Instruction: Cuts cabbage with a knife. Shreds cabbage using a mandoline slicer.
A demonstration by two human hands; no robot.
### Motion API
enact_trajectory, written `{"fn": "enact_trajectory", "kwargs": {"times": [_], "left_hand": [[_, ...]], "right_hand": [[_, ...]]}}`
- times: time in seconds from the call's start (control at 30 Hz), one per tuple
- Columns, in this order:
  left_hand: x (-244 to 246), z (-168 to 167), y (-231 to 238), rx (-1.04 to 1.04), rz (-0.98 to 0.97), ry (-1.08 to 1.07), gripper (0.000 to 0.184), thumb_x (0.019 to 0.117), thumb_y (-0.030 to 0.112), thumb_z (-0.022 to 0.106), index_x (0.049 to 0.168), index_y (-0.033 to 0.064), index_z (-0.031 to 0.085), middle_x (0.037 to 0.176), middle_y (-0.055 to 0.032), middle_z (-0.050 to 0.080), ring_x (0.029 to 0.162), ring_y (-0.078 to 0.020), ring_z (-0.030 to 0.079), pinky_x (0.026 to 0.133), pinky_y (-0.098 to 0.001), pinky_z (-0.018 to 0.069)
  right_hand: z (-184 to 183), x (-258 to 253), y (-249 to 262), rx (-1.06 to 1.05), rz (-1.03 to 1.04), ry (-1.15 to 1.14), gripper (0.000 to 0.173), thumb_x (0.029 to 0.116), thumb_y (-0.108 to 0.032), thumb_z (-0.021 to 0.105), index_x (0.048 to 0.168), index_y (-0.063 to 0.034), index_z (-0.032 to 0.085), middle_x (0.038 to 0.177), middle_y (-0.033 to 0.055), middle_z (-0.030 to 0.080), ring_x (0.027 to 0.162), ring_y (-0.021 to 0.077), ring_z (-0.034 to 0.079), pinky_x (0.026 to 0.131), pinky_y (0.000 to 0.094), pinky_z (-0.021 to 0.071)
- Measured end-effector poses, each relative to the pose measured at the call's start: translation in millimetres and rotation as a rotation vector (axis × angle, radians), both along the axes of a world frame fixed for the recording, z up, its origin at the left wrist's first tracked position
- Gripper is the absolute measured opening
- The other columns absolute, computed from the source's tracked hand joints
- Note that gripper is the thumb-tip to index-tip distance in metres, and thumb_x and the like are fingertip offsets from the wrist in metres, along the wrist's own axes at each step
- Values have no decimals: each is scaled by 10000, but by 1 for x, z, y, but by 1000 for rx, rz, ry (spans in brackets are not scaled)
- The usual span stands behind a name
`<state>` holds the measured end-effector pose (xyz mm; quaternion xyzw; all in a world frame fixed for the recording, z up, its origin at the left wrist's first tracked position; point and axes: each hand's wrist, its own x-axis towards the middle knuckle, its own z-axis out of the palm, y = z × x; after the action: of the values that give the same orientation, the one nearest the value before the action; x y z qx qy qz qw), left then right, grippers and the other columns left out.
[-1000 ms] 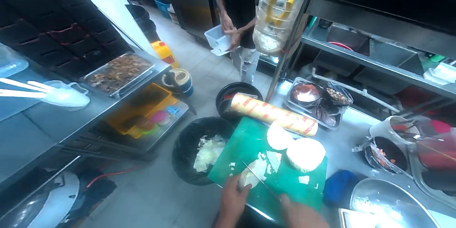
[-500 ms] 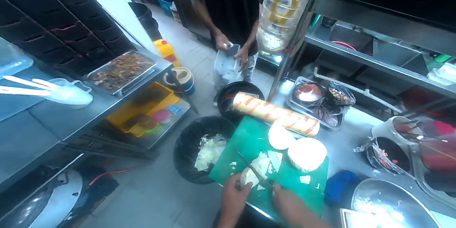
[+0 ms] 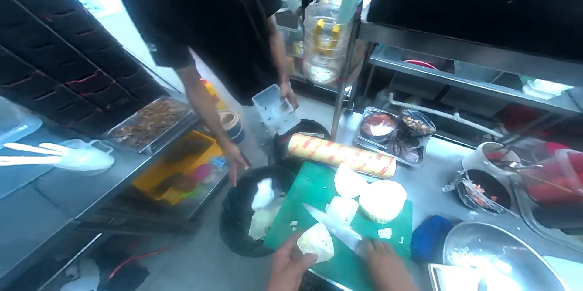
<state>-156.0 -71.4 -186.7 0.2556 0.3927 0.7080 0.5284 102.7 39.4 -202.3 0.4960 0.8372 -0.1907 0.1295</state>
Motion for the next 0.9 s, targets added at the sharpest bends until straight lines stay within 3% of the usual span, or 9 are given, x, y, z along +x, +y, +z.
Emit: {"fn": "enact_trajectory", "kwargs": {"times": [0.07,0.13,0.2,0.3,0.43,0.53,0.7,0.8,0.9], "left_hand": [[10,14,9,58,-86,58,529,823,-10,800,1326,50,648,1219,-199,700,1073,-307,706,928,-496,596],[21,29,19,95,-185,157,564,814,-56,787,1350,30,634,1258,-215,684,1080,-335,707,921,-501,609],[37,45,28,133,-295,259,592,787,-92,796,1347,20,637,1301,-204,665,1097,-349,702,927,-514,615],[69,72,45,142,-412,455,586,754,-36,866,1305,45,685,1337,-158,644,1135,-337,686,941,-514,626],[123,101,65,175,-430,699,733,773,55,874,1444,108,582,1336,-77,658,1146,-265,682,959,-472,619],[165,112,72,261,-410,535,793,756,-16,869,1458,27,503,1375,-169,624,1163,-361,664,972,-525,597],[230,101,67,142,-464,547,544,832,21,826,1342,51,640,1289,-128,655,992,-302,719,821,-474,664],[258,91,68,97,-501,551,515,841,17,816,1330,48,657,1266,-132,665,951,-290,726,823,-464,664],[277,89,70,48,-556,500,506,857,-11,787,1342,29,648,1253,-150,683,966,-301,732,853,-469,655]], "right_hand": [[38,6,5,-77,-61,221,473,966,-360,638,1409,-196,608,1270,98,682,1186,308,648,943,536,573],[82,17,10,-237,-140,562,539,954,-391,711,1441,-201,578,1269,27,682,1096,168,691,919,411,616],[123,31,10,-428,-168,837,728,874,-336,834,1506,-222,493,1359,13,627,1115,156,692,865,405,655],[157,55,7,-465,-56,889,974,794,-362,901,1598,-265,361,1521,33,499,1208,182,641,909,433,631],[144,93,-1,-274,-90,945,747,864,-330,843,1522,-240,501,1379,-14,636,1172,91,655,1013,372,587],[136,133,-9,-289,-240,1227,699,856,-180,854,1482,-169,543,1366,22,650,1183,156,673,1011,407,609],[118,188,-29,-295,-445,1398,667,881,-100,811,1489,-140,539,1362,71,653,1177,228,678,997,454,610],[107,213,-40,-347,-538,1425,669,890,-115,804,1498,-130,524,1333,96,660,1161,241,682,986,462,610],[107,240,-46,-512,-573,1579,634,936,-113,737,1515,-73,483,1375,182,623,1183,335,663,981,533,594]]}}
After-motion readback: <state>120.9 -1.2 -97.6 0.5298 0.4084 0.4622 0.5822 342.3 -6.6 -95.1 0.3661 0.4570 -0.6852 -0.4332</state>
